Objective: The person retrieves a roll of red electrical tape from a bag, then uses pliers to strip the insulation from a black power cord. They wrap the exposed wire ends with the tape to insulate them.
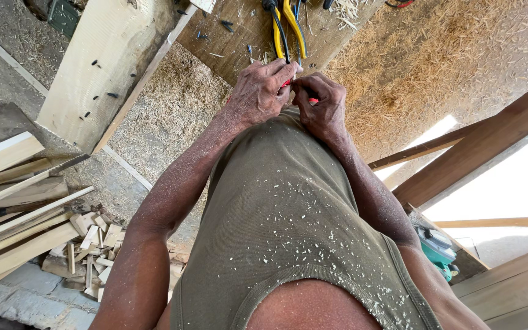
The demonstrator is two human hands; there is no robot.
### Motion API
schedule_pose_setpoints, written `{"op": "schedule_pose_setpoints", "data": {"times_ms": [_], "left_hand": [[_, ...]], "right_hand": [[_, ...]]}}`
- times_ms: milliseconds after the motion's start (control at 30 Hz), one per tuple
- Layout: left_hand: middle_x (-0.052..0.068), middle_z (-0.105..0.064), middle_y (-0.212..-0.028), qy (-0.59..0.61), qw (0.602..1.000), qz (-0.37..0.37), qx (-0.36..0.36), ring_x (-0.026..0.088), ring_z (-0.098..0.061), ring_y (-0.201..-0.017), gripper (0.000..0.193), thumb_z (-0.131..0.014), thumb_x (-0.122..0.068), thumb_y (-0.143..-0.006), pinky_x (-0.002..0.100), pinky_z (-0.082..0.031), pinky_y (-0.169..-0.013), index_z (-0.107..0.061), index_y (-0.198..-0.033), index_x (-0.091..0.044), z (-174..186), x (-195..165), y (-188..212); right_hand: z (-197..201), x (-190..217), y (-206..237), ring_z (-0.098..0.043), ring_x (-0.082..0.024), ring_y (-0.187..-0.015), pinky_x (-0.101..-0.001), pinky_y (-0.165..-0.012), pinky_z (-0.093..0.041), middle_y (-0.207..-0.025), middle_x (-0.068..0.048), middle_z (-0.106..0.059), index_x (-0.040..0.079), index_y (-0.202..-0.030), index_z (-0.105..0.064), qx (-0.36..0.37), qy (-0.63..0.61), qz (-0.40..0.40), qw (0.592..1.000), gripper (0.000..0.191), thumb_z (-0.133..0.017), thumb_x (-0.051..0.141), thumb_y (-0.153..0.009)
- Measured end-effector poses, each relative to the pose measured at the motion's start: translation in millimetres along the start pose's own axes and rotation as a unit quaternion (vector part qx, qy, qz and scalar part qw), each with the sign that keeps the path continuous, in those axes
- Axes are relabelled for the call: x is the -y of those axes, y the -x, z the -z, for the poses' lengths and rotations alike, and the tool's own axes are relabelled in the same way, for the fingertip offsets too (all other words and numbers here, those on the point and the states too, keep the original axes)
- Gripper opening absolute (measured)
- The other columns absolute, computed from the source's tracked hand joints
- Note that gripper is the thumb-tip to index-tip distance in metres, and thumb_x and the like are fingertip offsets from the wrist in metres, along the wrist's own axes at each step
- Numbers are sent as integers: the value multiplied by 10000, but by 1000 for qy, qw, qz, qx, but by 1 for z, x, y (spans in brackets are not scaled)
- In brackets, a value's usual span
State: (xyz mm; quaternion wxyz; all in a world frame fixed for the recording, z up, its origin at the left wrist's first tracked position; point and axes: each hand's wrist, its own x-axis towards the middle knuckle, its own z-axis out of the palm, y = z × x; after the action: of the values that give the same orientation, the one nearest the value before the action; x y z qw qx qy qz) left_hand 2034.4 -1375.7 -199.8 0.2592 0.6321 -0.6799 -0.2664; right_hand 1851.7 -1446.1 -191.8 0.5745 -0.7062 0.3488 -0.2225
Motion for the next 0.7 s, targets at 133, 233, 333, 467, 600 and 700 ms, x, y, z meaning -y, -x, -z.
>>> {"op": "schedule_pose_setpoints", "data": {"times_ms": [133, 233, 333, 467, 600, 700], "left_hand": [[144, -715, -1014, -21, 1000, -12, 0, 229, -706, -808, 458, -751, -66, -887, 394, -536, -718, -632, -1320, 27, -2, 1, -1], [159, -719, -1022, -20, 1000, -16, -2, 234, -709, -823, 471, -753, -67, -895, 400, -526, -706, -625, -1334, 46, -3, 1, -2], [172, -720, -1051, -37, 999, -33, -22, 239, -716, -868, 467, -757, -92, -887, 400, -537, -730, -633, -1323, 17, -2, 1, -3], [159, -726, -1008, -9, 1000, -21, -9, 251, -710, -844, 446, -778, -116, -899, 411, -521, -698, -643, -1305, 8, -2, -3, -3], [167, -708, -1094, -39, 999, -2, -19, 247, -673, -773, 490, -765, -81, -854, 398, -530, -693, -637, -1322, -14, -3, -7, -2], [137, -684, -1133, -14, 999, 6, -39, 217, -675, -807, 492, -765, -83, -853, 390, -544, -738, -630, -1325, -49, -6, -10, 2]], "right_hand": [[8, 10, -1, -749, -180, -789, -283, -711, -624, -969, -151, -727, -58, -1083, -724, 28, 24, 39, 999, 165, -604, -103, -979], [12, 15, -4, -754, -189, -802, -300, -736, -630, -969, -156, -730, -49, -1063, -721, 33, 47, 41, 998, 128, -639, -75, -969], [16, 14, -9, -734, -201, -779, -317, -698, -591, -929, -133, -733, -28, -1043, -743, 35, 102, 59, 992, 86, -677, -32, -987], [19, 4, -14, -678, -222, -734, -339, -657, -536, -856, -122, -689, -23, -1015, -742, 55, 161, 103, 980, 81, -674, -7, -973], [15, -13, -17, -605, -152, -618, -315, -584, -516, -759, -67, -668, 23, -888, -711, 62, 158, 33, 985, 108, -641, 10, -969], [12, -24, -15, -571, -71, -566, -275, -523, -510, -743, -11, -690, 72, -844, -700, 65, 73, -61, 993, 182, -603, 41, -995]]}}
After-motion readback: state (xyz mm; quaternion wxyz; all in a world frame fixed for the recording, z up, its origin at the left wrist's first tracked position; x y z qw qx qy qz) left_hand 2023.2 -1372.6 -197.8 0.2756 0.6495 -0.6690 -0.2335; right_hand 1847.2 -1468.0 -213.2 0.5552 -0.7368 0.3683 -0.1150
